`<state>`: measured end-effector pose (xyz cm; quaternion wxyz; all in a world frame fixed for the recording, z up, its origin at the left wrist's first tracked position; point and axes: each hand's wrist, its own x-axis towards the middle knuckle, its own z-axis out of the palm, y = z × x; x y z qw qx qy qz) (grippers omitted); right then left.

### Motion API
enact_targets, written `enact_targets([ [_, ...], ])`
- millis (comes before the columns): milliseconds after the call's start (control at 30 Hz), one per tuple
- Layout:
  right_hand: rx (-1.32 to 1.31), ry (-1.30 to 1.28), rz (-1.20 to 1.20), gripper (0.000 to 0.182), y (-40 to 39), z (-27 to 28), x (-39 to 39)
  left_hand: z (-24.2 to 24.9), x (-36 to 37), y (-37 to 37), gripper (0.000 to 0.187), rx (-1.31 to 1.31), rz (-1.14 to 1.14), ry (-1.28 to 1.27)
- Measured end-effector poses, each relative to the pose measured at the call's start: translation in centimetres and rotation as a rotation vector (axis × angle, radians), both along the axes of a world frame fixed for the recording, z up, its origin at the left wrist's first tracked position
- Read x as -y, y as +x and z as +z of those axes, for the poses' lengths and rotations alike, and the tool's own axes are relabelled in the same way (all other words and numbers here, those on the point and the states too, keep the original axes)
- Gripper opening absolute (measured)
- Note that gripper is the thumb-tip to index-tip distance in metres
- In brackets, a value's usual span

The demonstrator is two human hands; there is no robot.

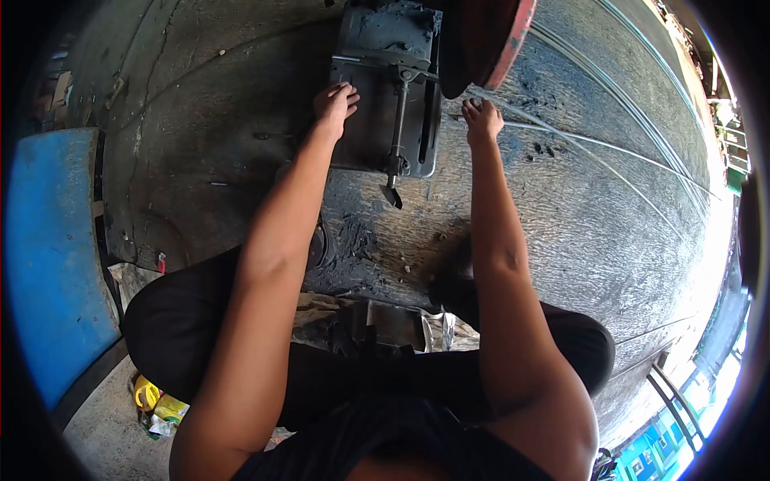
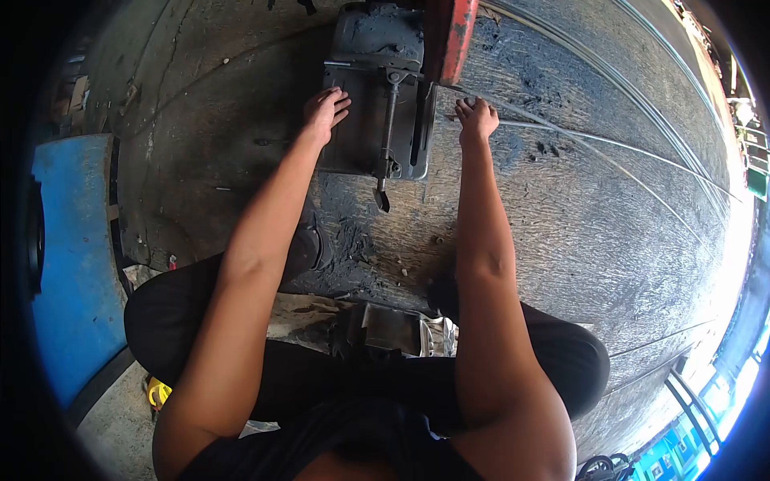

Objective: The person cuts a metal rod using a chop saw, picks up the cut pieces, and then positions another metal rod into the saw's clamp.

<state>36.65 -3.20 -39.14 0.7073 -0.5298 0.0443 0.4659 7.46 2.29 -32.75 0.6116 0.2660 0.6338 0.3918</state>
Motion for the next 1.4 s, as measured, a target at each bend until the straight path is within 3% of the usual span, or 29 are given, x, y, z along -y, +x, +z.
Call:
enact_targets([
  [267, -0.319, 0.042, 0.021, 0.046, 0.7, 0.0, -0.9, -1.1, -2.7, 0.3, 0.015, 0.022, 0.139, 0.062],
  [433, -0.310, 0.039, 0.001, 0.053, 1.0, -0.5, -1.7, -1.5, -4.7, 1.6, 0.024, 0.224, 0.317, -0.022],
  [600, -0.275, 0.081, 0.027, 0.057, 2.0, -0.7, -1.1, -1.5, -5.8, 3.5, 0.034, 0.240, 0.325, -0.144],
  [767, -0.262, 0.046, -0.018, 0.055, 4.2, -1.0, -0.4, -1.9, -6.1, 4.5, 0.035, 0.288, 0.443, -0.172],
  [967, -0.166, -0.010, 0.025, 0.034, 5.3, -1.4, -0.3, -3.0, -6.2, 4.7, 0.025, 0.371, 0.459, -0.100],
  [1167, -0.193, -0.042, 0.024, 0.030, 4.9, -0.1, -0.2, -2.2, -6.4, 5.8, 0.022, 0.344, 0.593, -0.089],
  [1200, -0.192, -0.044, 0.024, 0.030, 5.6, -1.8, -0.2, -2.0, -6.4, 5.9, 0.024, 0.345, 0.615, -0.077],
  [1267, 0.046, 0.045, 0.247, 0.030, 6.4, -5.0, -0.1, -2.7, -6.8, 5.5, 0.026, 0.343, 0.640, -0.067],
  [1333, 0.037, 0.045, 0.235, 0.031, 5.5, -4.0, -0.1, -6.2, -8.4, 3.9, 0.035, 0.632, 0.770, -0.017],
  [1400, 0.026, 0.046, 0.223, 0.032, 3.8, -1.7, -0.4, -7.5, -9.1, 2.8, 0.039, 0.712, 0.809, 0.018],
])
